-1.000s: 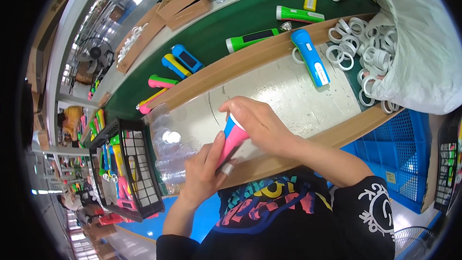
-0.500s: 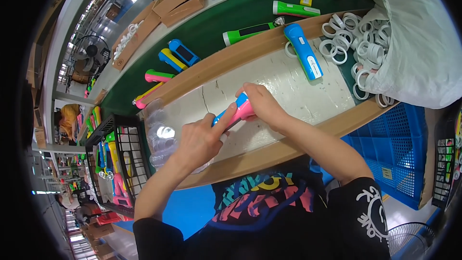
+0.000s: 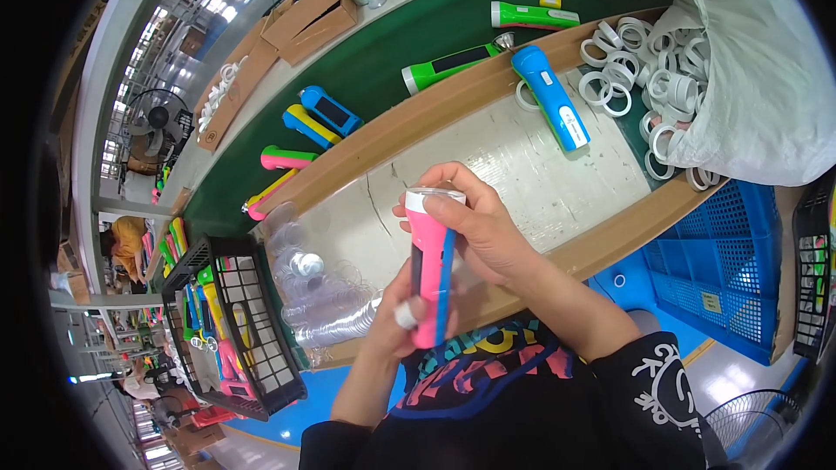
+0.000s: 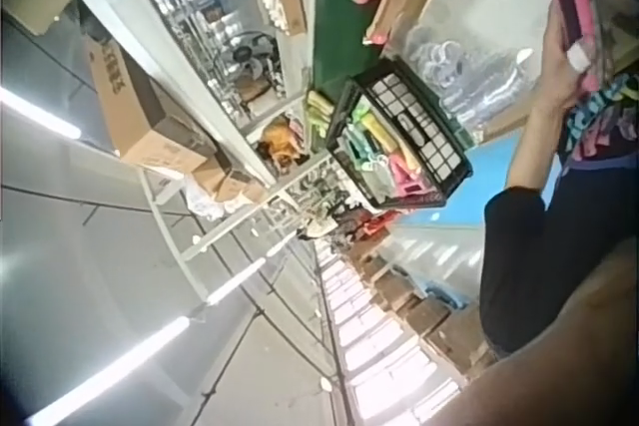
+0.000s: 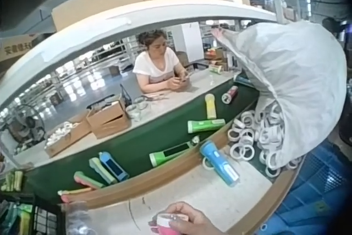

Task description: Assembling plastic flashlights by attaching heads to bodies at an industrial workbench.

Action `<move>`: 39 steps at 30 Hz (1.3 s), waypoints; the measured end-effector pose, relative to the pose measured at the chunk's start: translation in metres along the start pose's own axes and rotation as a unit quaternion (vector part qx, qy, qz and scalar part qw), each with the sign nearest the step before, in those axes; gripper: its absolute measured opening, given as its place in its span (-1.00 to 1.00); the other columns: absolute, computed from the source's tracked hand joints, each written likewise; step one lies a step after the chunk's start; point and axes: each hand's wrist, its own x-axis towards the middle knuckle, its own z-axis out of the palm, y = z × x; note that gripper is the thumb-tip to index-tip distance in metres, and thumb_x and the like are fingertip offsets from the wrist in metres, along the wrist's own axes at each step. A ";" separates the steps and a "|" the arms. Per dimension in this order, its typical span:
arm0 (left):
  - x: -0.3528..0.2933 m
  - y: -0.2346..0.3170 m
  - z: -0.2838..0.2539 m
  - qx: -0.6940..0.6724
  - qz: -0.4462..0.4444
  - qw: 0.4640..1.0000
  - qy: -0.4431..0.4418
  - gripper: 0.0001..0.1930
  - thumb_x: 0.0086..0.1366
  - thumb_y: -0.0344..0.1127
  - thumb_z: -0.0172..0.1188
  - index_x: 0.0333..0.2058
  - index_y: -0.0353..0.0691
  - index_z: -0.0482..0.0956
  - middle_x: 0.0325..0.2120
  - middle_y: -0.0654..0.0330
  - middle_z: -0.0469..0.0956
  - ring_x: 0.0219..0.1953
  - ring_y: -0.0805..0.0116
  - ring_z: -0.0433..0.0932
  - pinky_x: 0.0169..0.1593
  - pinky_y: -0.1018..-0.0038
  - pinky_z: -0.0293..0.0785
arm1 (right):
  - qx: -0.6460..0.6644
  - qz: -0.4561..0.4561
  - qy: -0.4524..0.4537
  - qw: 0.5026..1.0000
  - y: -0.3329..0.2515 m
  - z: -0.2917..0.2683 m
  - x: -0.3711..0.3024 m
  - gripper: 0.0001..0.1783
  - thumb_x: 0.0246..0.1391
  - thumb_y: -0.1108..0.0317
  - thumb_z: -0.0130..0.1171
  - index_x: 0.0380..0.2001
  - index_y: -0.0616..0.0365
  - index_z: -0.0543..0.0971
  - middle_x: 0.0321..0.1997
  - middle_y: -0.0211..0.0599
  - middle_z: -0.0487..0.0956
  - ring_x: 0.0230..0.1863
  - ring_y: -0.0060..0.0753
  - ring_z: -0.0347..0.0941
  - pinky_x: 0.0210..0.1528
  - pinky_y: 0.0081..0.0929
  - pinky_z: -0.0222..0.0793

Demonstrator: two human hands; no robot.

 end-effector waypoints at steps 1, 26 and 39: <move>0.003 -0.006 -0.001 0.228 0.078 0.969 0.051 -0.19 0.00 -0.21 0.35 0.16 -0.22 0.09 -0.20 0.03 0.45 -0.38 0.31 0.52 -0.35 0.49 0.45 | -0.003 0.003 0.001 1.000 0.001 0.001 0.001 -0.65 0.07 0.21 0.09 -0.12 0.08 0.32 -0.10 -0.05 0.45 0.03 -0.12 0.39 0.06 -0.22 0.34; 0.026 -0.012 -0.005 0.378 0.109 0.907 0.153 -0.33 -0.07 -0.44 0.33 0.00 -0.28 0.17 -0.13 0.11 0.38 -0.09 0.34 0.41 0.00 0.45 0.34 | 0.024 0.023 0.087 0.996 -0.007 -0.029 0.005 -0.67 0.10 0.22 0.13 -0.16 0.14 0.34 -0.12 -0.09 0.44 -0.01 -0.24 0.41 0.00 -0.29 0.39; 0.008 -0.018 0.018 -0.042 -0.110 0.989 -0.094 -0.47 -0.10 -0.37 0.32 -0.11 -0.28 0.32 -0.56 0.20 0.42 -0.55 0.43 0.45 -0.42 0.56 0.38 | 0.243 -0.041 -0.215 0.945 0.020 -0.030 0.013 -0.64 -0.09 0.11 0.23 -0.43 0.02 0.30 -0.30 -0.03 0.46 -0.15 -0.13 0.46 0.05 -0.22 0.36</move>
